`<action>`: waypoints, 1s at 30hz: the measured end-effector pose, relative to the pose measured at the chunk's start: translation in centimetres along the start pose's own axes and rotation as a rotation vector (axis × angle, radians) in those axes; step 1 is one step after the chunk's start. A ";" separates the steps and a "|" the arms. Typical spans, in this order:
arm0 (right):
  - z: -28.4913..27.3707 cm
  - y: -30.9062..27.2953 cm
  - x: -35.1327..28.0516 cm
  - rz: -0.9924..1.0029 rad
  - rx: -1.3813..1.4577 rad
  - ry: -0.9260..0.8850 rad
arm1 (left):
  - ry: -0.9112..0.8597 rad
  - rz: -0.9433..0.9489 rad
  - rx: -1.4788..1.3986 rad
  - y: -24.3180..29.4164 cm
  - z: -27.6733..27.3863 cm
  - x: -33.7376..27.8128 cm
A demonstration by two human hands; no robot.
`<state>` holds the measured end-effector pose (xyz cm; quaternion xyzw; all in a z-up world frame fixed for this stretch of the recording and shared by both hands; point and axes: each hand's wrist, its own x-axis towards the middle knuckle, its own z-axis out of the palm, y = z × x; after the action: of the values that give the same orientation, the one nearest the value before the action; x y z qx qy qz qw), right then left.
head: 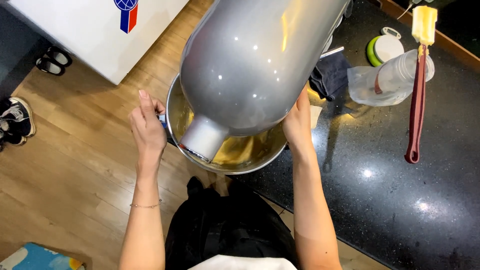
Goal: Mix dough in a stand mixer, scrape the bowl with a spatula, and add liquid.
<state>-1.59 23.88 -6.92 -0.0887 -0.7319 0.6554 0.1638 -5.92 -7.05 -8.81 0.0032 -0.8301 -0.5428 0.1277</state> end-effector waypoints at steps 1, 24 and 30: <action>0.0 0.1 0.0 0.008 0.008 -0.001 | -0.001 -0.002 -0.007 0.1 0.0 0.0; -0.4 2.0 0.6 -0.024 0.017 0.013 | 0.073 0.003 0.040 0.0 0.2 -0.2; -0.8 2.9 1.0 -0.010 -0.117 0.059 | 0.076 0.017 0.021 -0.6 0.3 0.1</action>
<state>-2.48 25.29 -9.62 -0.1140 -0.7642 0.6078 0.1832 -6.13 -7.02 -9.50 0.0181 -0.8303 -0.5325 0.1636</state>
